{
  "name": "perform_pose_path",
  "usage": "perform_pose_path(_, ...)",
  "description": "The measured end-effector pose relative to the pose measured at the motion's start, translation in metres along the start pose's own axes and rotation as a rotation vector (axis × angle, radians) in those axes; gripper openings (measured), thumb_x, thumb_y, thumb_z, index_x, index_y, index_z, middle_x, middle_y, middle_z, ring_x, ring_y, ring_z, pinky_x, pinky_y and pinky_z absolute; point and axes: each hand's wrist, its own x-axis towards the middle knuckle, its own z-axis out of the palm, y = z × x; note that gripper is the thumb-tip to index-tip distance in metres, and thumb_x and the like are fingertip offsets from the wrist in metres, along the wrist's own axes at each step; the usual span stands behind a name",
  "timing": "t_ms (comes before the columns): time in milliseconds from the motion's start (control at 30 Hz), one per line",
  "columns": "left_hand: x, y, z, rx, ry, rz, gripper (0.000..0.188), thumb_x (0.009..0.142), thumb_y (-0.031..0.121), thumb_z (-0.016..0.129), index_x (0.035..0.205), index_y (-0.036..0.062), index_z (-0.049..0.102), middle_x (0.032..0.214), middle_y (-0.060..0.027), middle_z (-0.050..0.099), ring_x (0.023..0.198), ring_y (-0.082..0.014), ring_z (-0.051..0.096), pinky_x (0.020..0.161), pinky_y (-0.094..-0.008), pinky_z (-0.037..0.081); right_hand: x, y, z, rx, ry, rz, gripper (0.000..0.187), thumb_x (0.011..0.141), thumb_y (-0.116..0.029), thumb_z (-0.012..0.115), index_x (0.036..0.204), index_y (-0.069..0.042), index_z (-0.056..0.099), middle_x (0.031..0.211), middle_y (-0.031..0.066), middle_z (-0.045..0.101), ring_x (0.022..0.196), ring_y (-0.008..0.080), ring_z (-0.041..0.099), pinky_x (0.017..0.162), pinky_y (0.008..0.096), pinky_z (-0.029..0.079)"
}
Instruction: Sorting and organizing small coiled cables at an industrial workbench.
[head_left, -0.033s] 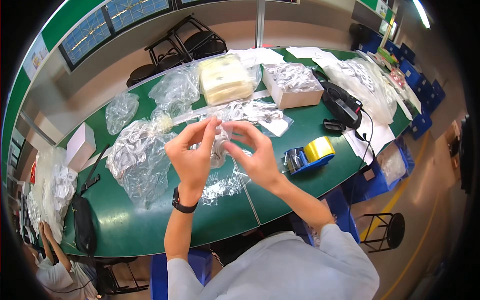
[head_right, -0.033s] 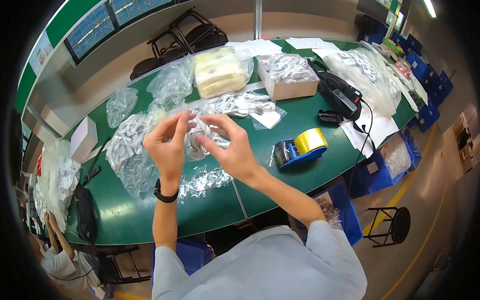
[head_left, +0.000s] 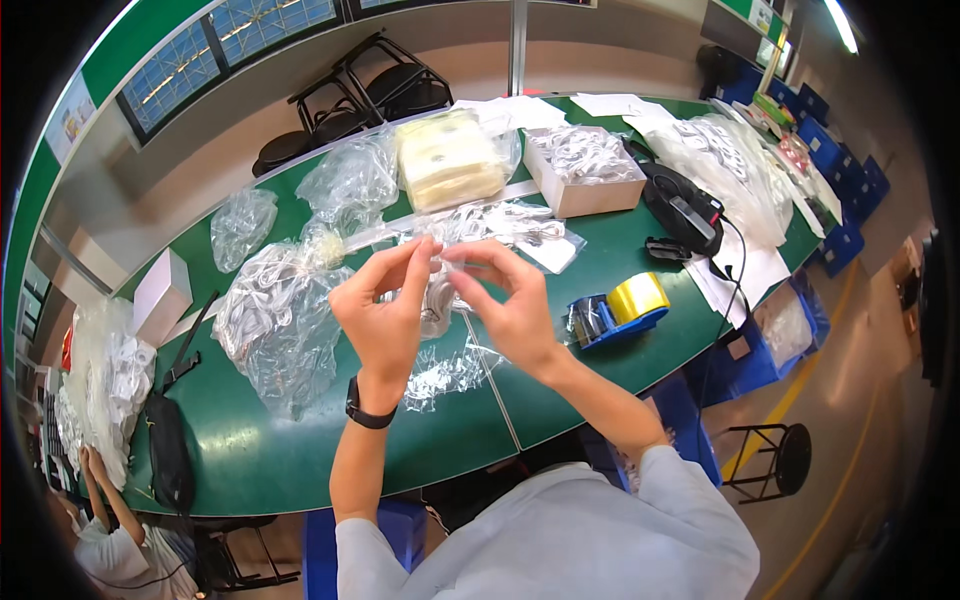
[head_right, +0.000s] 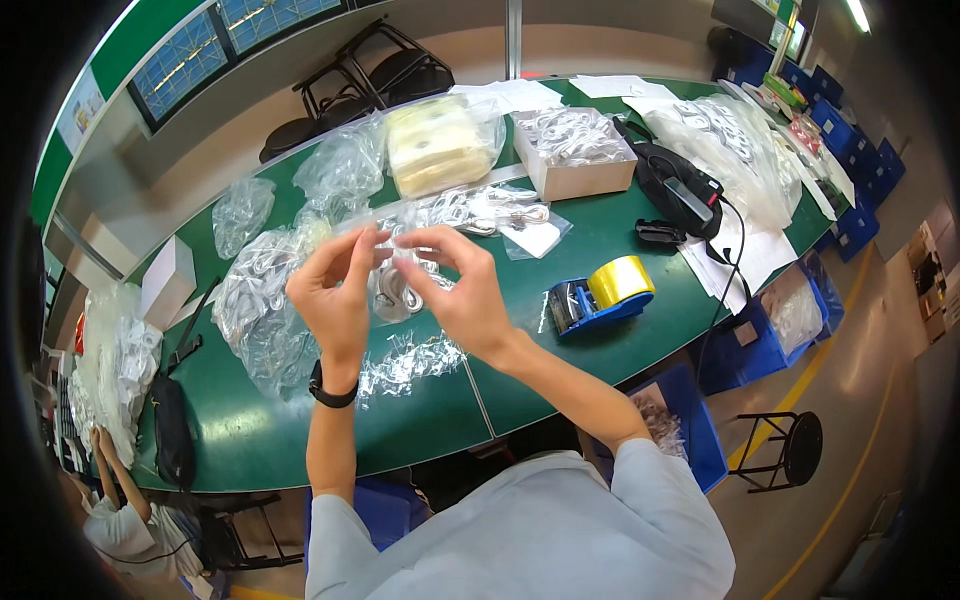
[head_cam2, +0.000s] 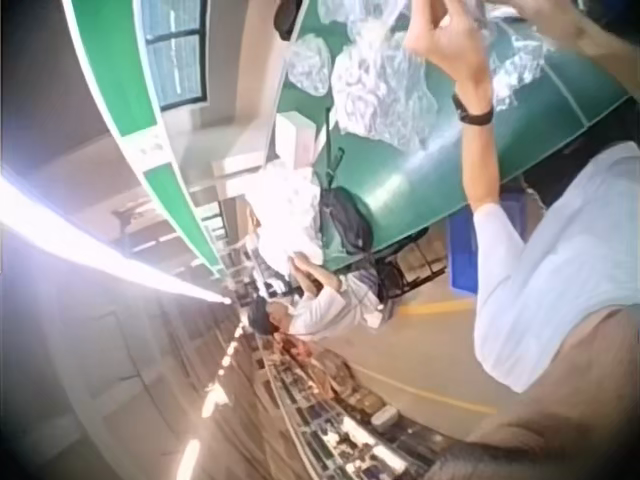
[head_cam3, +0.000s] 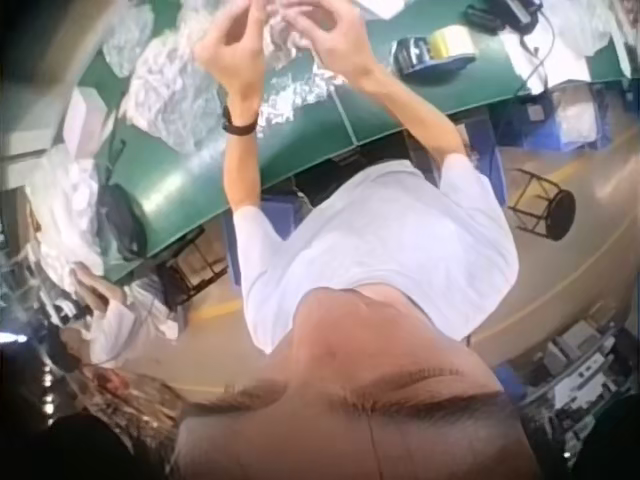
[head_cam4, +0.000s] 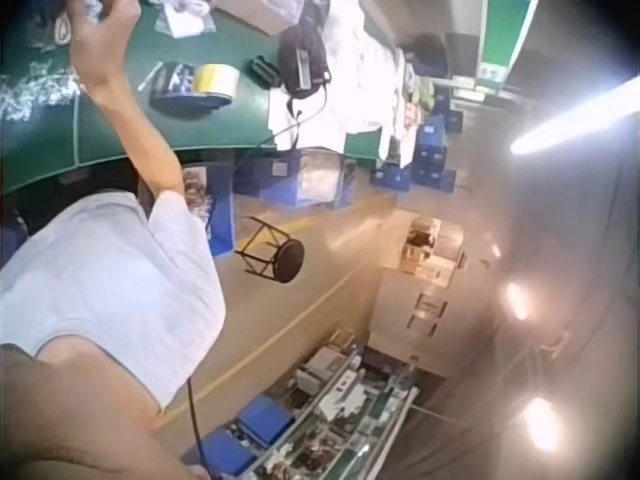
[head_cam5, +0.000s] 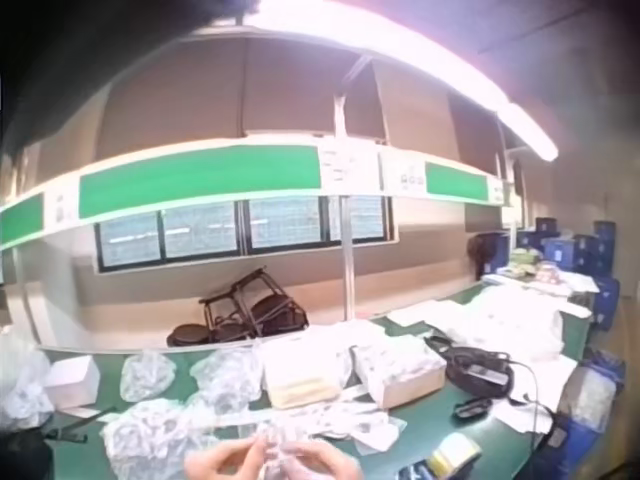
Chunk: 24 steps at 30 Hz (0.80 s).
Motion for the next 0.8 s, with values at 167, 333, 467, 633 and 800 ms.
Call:
perform_pose_path(167, -0.001, 0.002, -0.001, -0.139, -0.005, -0.086, 0.013, 0.089, 0.000, 0.071, 0.101, -0.0061, 0.072, 0.089, -0.0119, 0.076, 0.080, -0.0156, 0.073, 0.075, -0.0244, 0.056, 0.018, -0.006, -0.004, -0.196, 0.054, -0.284, 0.010, 0.092, -0.003, 0.064, 0.093, 0.005, 0.071, 0.087, 0.0080, 0.070, 0.082, 0.0131, 0.065, 0.073, 0.0260, 0.051)
perform_pose_path(333, 0.004, 0.007, -0.003, -0.278, -0.070, -0.156, 0.022, 0.088, -0.003, 0.072, 0.109, -0.0075, 0.069, 0.096, -0.0133, 0.075, 0.089, -0.0169, 0.073, 0.080, -0.0257, 0.056, 0.024, -0.017, -0.009, -0.193, 0.060, -0.299, 0.011, 0.093, -0.003, 0.063, 0.092, 0.005, 0.071, 0.087, 0.0092, 0.070, 0.081, 0.0136, 0.066, 0.073, 0.0259, 0.052)
perform_pose_path(467, 0.007, 0.004, -0.005, -0.349, -0.186, -0.137, 0.028, 0.087, -0.005, 0.072, 0.114, -0.0078, 0.068, 0.104, -0.0145, 0.073, 0.097, -0.0184, 0.071, 0.086, -0.0277, 0.056, 0.027, -0.029, -0.015, -0.179, 0.063, -0.267, 0.012, 0.093, -0.002, 0.062, 0.093, 0.005, 0.072, 0.087, 0.0094, 0.071, 0.081, 0.0131, 0.066, 0.072, 0.0254, 0.052)
perform_pose_path(633, 0.005, 0.001, -0.010, -0.342, -0.170, -0.156, 0.019, 0.091, 0.000, 0.069, 0.109, -0.0074, 0.071, 0.098, -0.0164, 0.074, 0.093, -0.0197, 0.072, 0.085, -0.0300, 0.058, 0.029, -0.041, -0.026, -0.225, 0.001, -0.317, 0.011, 0.093, -0.001, 0.064, 0.095, 0.005, 0.073, 0.090, 0.0099, 0.072, 0.080, 0.0133, 0.068, 0.071, 0.0247, 0.053)
perform_pose_path(800, 0.003, 0.011, -0.015, -0.273, -0.183, -0.083, 0.018, 0.092, -0.001, 0.067, 0.109, -0.0077, 0.071, 0.091, -0.0166, 0.074, 0.086, -0.0212, 0.073, 0.081, -0.0303, 0.059, 0.024, -0.048, -0.029, -0.152, -0.036, -0.283, 0.012, 0.091, 0.003, 0.065, 0.100, 0.005, 0.073, 0.091, 0.0112, 0.073, 0.081, 0.0156, 0.070, 0.073, 0.0253, 0.054)
